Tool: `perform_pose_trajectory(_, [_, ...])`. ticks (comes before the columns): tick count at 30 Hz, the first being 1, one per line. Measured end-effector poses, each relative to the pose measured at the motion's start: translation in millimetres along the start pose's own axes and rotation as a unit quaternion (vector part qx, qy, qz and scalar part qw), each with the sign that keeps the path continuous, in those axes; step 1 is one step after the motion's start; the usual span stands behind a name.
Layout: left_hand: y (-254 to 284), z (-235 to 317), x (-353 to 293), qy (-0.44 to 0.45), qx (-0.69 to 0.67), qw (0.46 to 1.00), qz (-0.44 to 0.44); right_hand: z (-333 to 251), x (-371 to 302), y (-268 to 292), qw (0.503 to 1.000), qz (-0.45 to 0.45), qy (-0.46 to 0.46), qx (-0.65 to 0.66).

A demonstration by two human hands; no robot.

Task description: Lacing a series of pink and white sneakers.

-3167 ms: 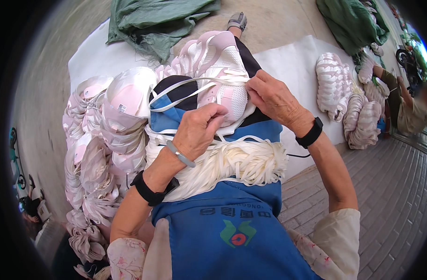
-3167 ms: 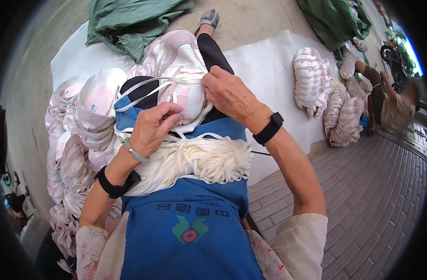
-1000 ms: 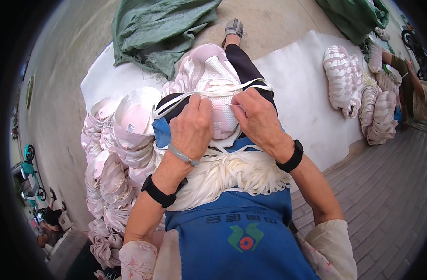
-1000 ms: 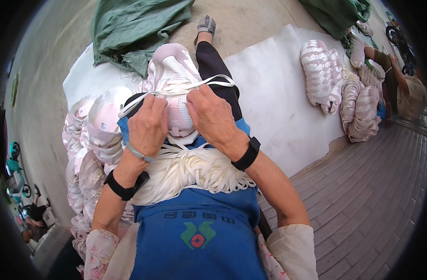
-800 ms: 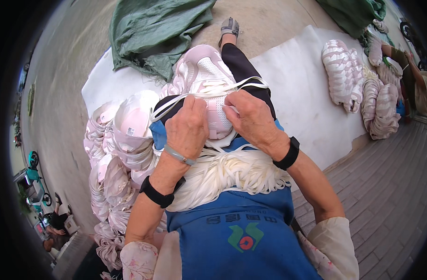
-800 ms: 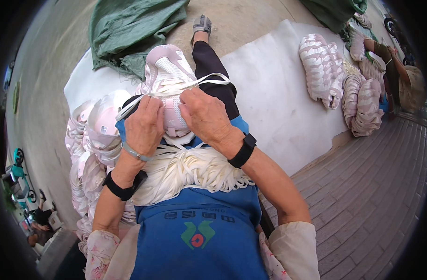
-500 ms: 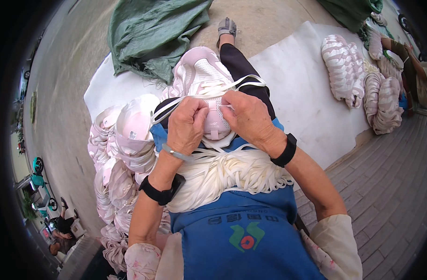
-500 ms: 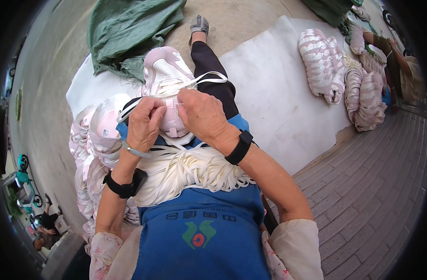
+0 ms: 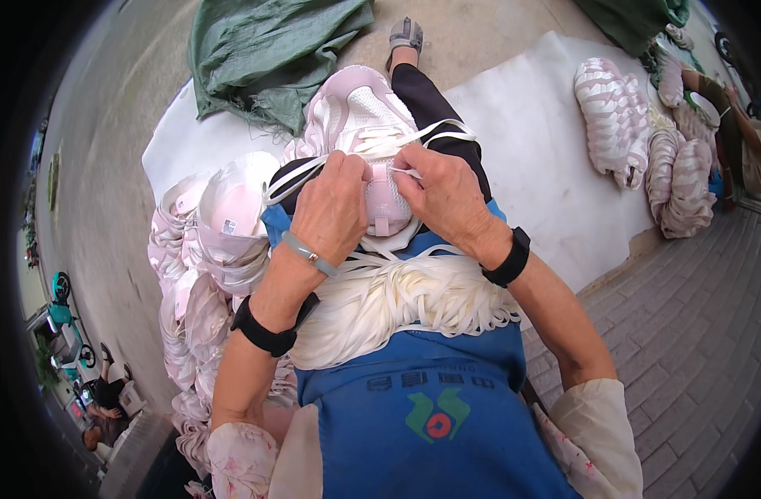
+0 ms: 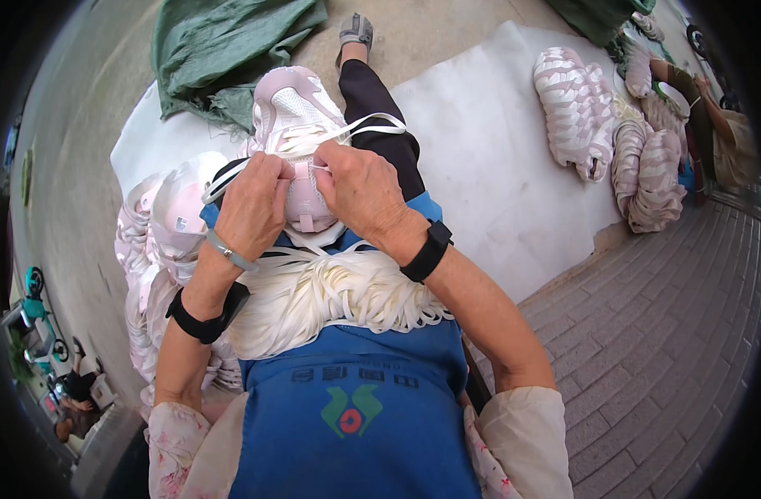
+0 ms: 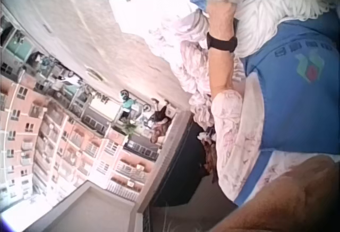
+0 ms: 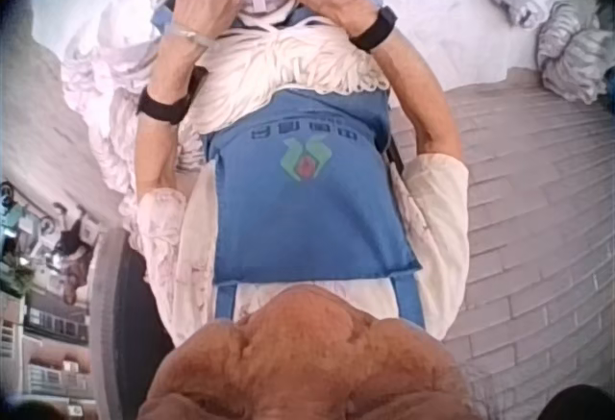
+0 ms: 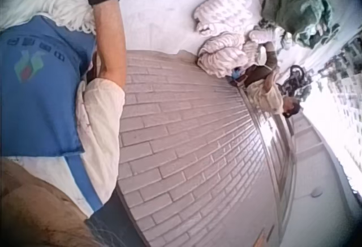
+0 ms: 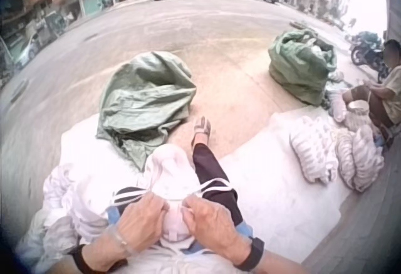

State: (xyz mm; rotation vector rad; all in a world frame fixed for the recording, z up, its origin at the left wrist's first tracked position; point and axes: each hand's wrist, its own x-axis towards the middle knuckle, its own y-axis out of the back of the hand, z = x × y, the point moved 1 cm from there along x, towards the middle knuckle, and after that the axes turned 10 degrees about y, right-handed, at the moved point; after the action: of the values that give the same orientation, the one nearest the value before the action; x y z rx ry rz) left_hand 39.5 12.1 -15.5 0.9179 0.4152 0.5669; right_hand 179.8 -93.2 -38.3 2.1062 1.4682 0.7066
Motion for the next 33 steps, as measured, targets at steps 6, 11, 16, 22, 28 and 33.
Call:
perform_pose_trajectory(6, [-5.9, -5.6, 2.0, 0.028, -0.099, 0.995, 0.008, 3.8, 0.3, -1.7, 0.998, 0.026, 0.029, 0.044])
perform_pose_trajectory(11, [-5.3, 4.8, -1.8, 0.006, -0.03, 0.998, 0.057, 3.7, -1.6, -2.5, 0.999, 0.025, 0.038, 0.017])
perform_pose_trajectory(16, [5.0, 8.6, 1.3, 0.016, 0.064, 0.998, 0.015, 1.1, -2.1, -1.9, 0.999, 0.027, 0.036, 0.008])
perform_pose_trajectory(22, [-9.8, 1.2, 0.5, 0.016, 0.013, 0.999, 0.048, 2.6, -1.7, -3.0, 0.998, 0.033, 0.046, 0.013])
perform_pose_trajectory(28, [-8.1, 1.0, 0.5, 0.036, -0.073, 0.994, 0.07, 5.4, -4.0, -2.7, 0.997, 0.041, 0.067, 0.016])
perform_pose_trajectory(33, [-8.9, 1.0, 0.7, 0.04, -0.037, 0.997, 0.056, -2.7, -4.6, -4.8, 0.994, -0.001, 0.092, -0.065])
